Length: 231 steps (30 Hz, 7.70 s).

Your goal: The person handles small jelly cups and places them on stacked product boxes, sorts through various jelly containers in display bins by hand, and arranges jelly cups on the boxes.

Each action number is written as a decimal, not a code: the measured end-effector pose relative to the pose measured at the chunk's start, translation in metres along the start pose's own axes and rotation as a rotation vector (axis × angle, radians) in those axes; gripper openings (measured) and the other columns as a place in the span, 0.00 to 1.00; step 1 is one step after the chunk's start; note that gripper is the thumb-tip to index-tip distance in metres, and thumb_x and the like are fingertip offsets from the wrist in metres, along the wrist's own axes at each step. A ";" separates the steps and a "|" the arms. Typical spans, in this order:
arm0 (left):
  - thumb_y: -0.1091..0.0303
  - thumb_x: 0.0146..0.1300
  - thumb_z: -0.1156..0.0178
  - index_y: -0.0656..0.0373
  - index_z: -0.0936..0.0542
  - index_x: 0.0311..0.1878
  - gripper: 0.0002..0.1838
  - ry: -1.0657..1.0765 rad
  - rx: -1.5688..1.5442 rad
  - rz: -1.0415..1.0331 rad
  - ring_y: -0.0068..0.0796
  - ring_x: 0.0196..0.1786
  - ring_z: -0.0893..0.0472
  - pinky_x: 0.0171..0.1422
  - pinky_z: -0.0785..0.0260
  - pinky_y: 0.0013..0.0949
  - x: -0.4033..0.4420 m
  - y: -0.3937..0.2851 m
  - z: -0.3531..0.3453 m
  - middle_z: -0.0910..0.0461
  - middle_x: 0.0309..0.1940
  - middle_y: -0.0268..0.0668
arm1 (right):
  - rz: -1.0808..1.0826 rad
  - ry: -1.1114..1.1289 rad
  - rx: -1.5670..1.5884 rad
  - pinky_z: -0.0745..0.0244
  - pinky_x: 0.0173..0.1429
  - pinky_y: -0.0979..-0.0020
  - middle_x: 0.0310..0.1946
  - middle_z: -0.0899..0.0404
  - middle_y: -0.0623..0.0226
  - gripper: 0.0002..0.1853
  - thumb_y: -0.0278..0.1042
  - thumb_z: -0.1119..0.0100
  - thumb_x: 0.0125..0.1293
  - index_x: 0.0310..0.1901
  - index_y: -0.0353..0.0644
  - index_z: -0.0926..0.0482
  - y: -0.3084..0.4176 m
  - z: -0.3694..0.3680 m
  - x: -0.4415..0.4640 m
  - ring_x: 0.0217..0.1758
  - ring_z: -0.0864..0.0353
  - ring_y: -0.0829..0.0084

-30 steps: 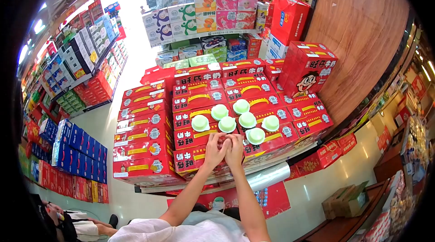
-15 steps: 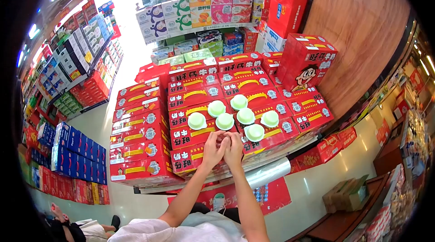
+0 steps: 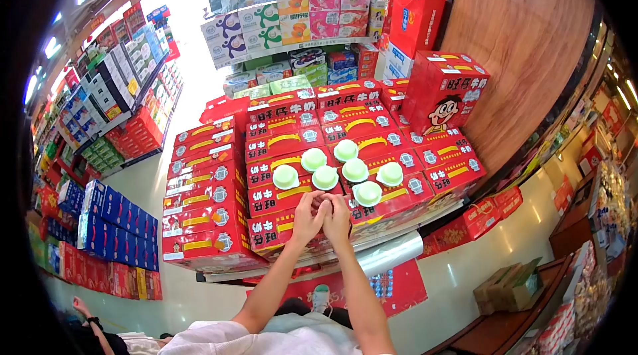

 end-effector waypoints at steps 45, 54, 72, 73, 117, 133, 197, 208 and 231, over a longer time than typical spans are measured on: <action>0.20 0.64 0.78 0.61 0.45 0.77 0.56 0.210 -0.590 -0.020 0.44 0.79 0.44 0.75 0.43 0.50 -0.131 -0.180 -0.089 0.44 0.77 0.47 | -0.050 -0.021 0.304 0.78 0.82 0.55 0.81 0.68 0.53 0.64 0.85 0.58 0.58 0.79 0.40 0.67 0.118 0.211 -0.119 0.84 0.73 0.60; 0.17 0.60 0.78 0.61 0.50 0.79 0.60 0.412 -0.617 -0.024 0.45 0.80 0.49 0.77 0.49 0.51 -0.154 -0.206 -0.135 0.49 0.79 0.48 | -0.083 -0.183 0.296 0.79 0.81 0.54 0.80 0.69 0.50 0.72 0.89 0.49 0.48 0.78 0.37 0.67 0.123 0.266 -0.134 0.84 0.74 0.58; 0.12 0.54 0.80 0.60 0.51 0.79 0.64 0.831 -0.735 0.013 0.44 0.81 0.51 0.79 0.54 0.52 -0.199 -0.261 -0.208 0.51 0.79 0.45 | -0.052 -0.524 0.171 0.82 0.80 0.50 0.79 0.75 0.45 0.77 0.86 0.42 0.46 0.76 0.39 0.78 0.137 0.345 -0.184 0.83 0.79 0.53; 0.12 0.54 0.80 0.60 0.51 0.79 0.64 0.848 -0.733 0.010 0.44 0.81 0.50 0.79 0.54 0.52 -0.200 -0.263 -0.211 0.51 0.79 0.45 | -0.049 -0.541 0.155 0.82 0.80 0.49 0.79 0.76 0.44 0.78 0.85 0.41 0.45 0.76 0.40 0.80 0.138 0.348 -0.187 0.83 0.80 0.52; 0.19 0.63 0.76 0.57 0.48 0.79 0.55 1.988 -0.655 -0.112 0.45 0.76 0.40 0.76 0.44 0.50 -0.571 -0.393 -0.309 0.42 0.76 0.47 | -0.348 -1.374 -0.388 0.62 0.80 0.50 0.77 0.65 0.34 0.69 0.69 0.34 0.57 0.76 0.30 0.71 0.200 0.520 -0.552 0.82 0.65 0.44; 0.36 0.73 0.60 0.61 0.41 0.76 0.42 2.249 -0.697 -0.086 0.41 0.73 0.33 0.74 0.40 0.44 -0.643 -0.390 -0.317 0.34 0.72 0.46 | -0.558 -1.592 -0.464 0.57 0.80 0.54 0.76 0.53 0.38 0.60 0.67 0.39 0.62 0.76 0.30 0.61 0.198 0.505 -0.611 0.81 0.54 0.50; 0.44 0.76 0.55 0.67 0.43 0.75 0.38 2.718 -0.208 -0.560 0.47 0.73 0.34 0.76 0.44 0.38 -0.937 -0.388 -0.394 0.35 0.71 0.57 | -1.854 -1.615 -1.318 0.31 0.57 0.56 0.48 0.28 0.60 0.13 0.33 0.47 0.63 0.50 0.44 0.25 0.107 0.617 -0.916 0.52 0.27 0.57; 0.44 0.74 0.49 0.67 0.46 0.76 0.41 2.816 -0.390 -0.273 0.39 0.68 0.29 0.72 0.38 0.36 -0.936 -0.390 -0.394 0.30 0.66 0.53 | -1.663 -1.711 -1.211 0.32 0.56 0.54 0.45 0.25 0.53 0.21 0.34 0.40 0.59 0.54 0.38 0.28 0.121 0.625 -0.906 0.53 0.26 0.52; 0.61 0.75 0.44 0.62 0.21 0.51 0.13 2.492 -0.432 0.020 0.18 0.42 0.22 0.53 0.29 0.25 -0.844 -0.377 -0.426 0.20 0.37 0.29 | -0.298 -2.038 0.164 0.23 0.53 0.73 0.49 0.24 0.66 0.16 0.25 0.40 0.68 0.55 0.38 0.30 0.139 0.628 -0.843 0.47 0.20 0.75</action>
Point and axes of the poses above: each hand's wrist, its own x-axis towards the middle knuckle, its own z-axis out of the back of the hand, y = z × x, the point moved 3 cm from there along x, towards the middle knuckle
